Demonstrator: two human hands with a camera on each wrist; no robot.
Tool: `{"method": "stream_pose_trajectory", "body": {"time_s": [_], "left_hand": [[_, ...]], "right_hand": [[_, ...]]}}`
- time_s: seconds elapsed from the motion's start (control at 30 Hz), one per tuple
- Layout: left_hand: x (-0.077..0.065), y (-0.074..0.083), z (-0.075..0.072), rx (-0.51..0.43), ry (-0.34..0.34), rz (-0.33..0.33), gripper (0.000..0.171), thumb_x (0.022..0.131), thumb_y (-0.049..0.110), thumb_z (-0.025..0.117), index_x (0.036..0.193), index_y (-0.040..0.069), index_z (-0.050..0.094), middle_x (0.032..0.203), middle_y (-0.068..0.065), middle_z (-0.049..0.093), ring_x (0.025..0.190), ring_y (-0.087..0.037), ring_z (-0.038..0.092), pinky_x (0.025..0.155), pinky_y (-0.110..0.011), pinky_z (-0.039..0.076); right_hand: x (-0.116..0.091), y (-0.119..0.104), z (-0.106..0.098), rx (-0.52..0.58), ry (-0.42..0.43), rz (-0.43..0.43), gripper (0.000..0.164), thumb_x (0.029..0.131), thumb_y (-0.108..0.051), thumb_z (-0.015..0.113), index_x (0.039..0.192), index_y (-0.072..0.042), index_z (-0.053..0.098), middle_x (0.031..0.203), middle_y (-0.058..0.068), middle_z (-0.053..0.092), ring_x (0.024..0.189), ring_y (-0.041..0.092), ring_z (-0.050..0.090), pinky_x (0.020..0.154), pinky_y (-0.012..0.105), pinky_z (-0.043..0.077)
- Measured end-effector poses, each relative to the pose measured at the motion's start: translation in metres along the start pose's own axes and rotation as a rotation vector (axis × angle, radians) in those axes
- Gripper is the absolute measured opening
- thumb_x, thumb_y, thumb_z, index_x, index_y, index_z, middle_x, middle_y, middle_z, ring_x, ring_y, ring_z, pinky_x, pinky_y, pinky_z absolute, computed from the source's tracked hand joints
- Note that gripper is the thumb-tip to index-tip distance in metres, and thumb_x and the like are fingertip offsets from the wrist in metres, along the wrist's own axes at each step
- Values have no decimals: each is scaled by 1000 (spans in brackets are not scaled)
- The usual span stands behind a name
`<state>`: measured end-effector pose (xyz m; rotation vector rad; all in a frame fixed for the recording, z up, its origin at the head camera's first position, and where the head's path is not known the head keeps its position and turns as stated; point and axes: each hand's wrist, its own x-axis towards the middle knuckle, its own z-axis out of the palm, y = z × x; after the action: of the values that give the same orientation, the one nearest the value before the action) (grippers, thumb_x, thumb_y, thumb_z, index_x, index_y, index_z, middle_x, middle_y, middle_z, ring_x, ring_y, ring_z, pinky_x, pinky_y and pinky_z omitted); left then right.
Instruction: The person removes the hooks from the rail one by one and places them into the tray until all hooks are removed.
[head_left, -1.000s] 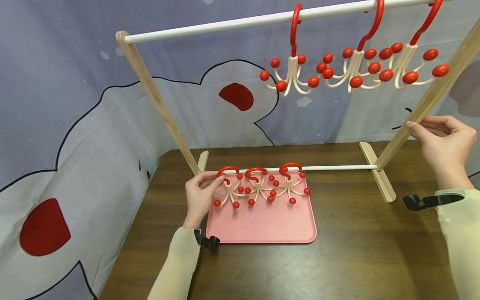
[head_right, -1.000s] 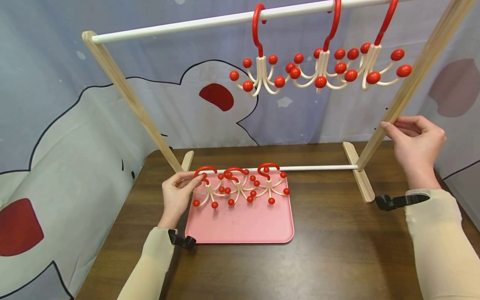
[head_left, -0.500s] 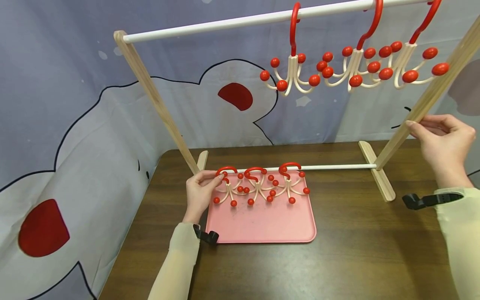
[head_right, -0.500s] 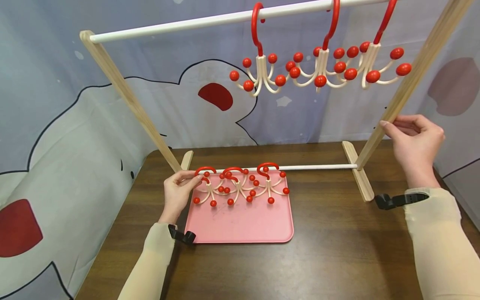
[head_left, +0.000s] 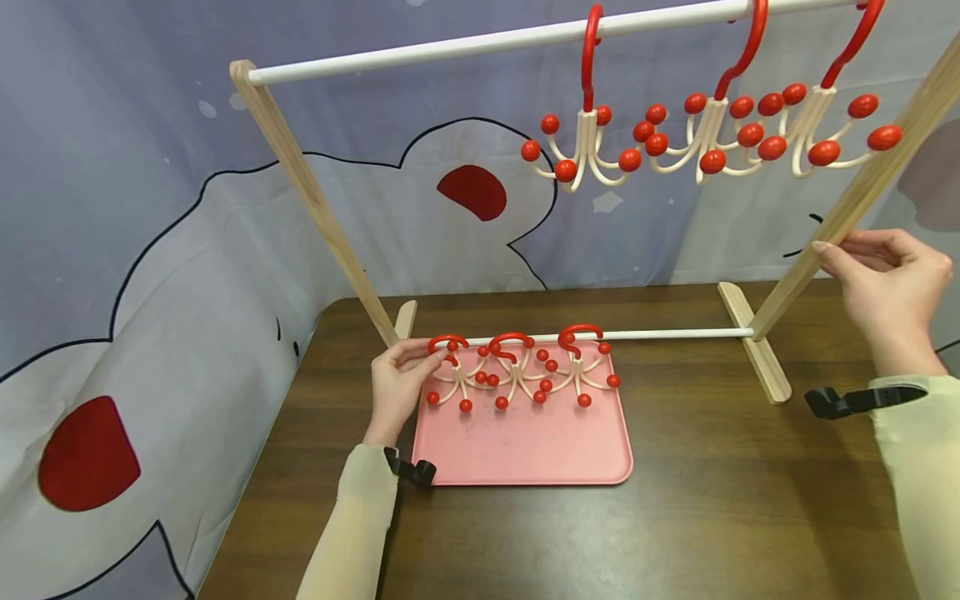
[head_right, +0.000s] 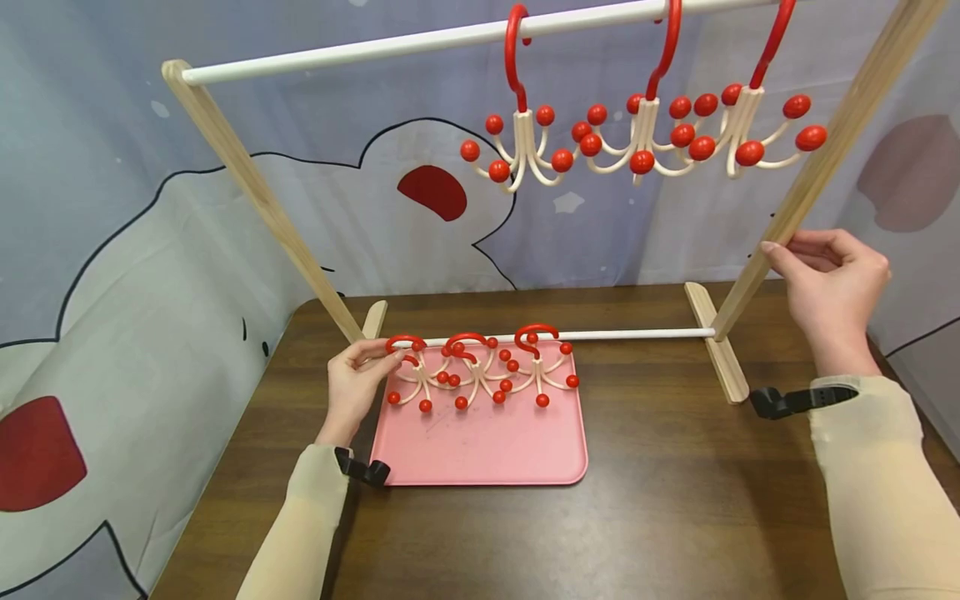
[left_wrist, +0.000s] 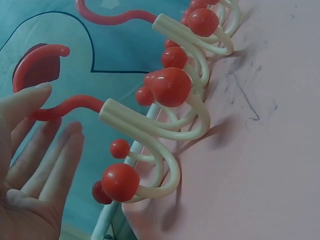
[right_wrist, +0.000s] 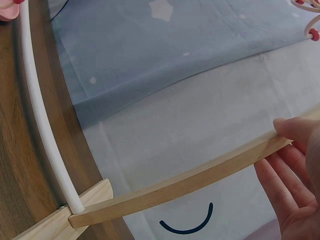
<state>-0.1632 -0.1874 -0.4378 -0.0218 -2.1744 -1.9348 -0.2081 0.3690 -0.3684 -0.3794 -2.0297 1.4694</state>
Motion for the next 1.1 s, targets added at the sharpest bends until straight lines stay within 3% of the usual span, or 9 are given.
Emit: {"method": "stream_pose_trajectory", "body": {"time_s": [0.1, 0.27, 0.4, 0.57, 0.67, 1.1], "left_hand": [[0, 3, -2, 0, -8, 3, 33, 87, -2, 80, 117, -8, 70, 115, -27, 68, 104, -43, 67, 84, -26, 58], [2, 14, -4, -6, -19, 79, 44, 85, -5, 80, 126, -9, 65, 123, -27, 66, 114, -45, 63, 99, -46, 53], [5, 35, -3, 13, 34, 154, 47, 84, -4, 82, 127, -8, 65, 123, -26, 67, 118, -42, 62, 105, -54, 46], [10, 68, 4, -59, 106, 249, 46, 83, -6, 81, 126, -11, 64, 123, -27, 66, 117, -38, 63, 107, -50, 45], [13, 89, 10, -83, 116, 296, 46, 84, -5, 81, 126, -9, 64, 122, -24, 67, 116, -32, 65, 106, -50, 47], [32, 162, 45, -154, 55, 454, 41, 83, -7, 81, 122, -4, 68, 119, -18, 71, 110, -25, 68, 102, -40, 51]], "right_hand": [[-1, 0, 0, -7, 1, 3, 26, 87, -17, 82, 110, -9, 76, 88, -17, 69, 79, -8, 66, 68, 3, 49], [-1, 0, 1, -7, 3, 2, 27, 86, -18, 83, 110, -9, 76, 88, -17, 69, 79, -8, 66, 68, 3, 49], [-1, 1, 1, -2, 7, -5, 27, 86, -18, 83, 110, -8, 76, 88, -17, 69, 78, -8, 67, 68, 3, 49], [0, 0, 1, 25, 6, -3, 25, 85, -15, 83, 109, -8, 76, 86, -17, 70, 77, -7, 67, 67, 4, 50], [0, 0, 1, 34, 3, 1, 24, 86, -15, 83, 107, -9, 76, 86, -17, 69, 77, -7, 67, 67, 4, 50], [1, 1, 1, 35, 0, -4, 24, 86, -14, 82, 108, -8, 76, 86, -16, 70, 79, -7, 67, 68, 4, 50]]}}
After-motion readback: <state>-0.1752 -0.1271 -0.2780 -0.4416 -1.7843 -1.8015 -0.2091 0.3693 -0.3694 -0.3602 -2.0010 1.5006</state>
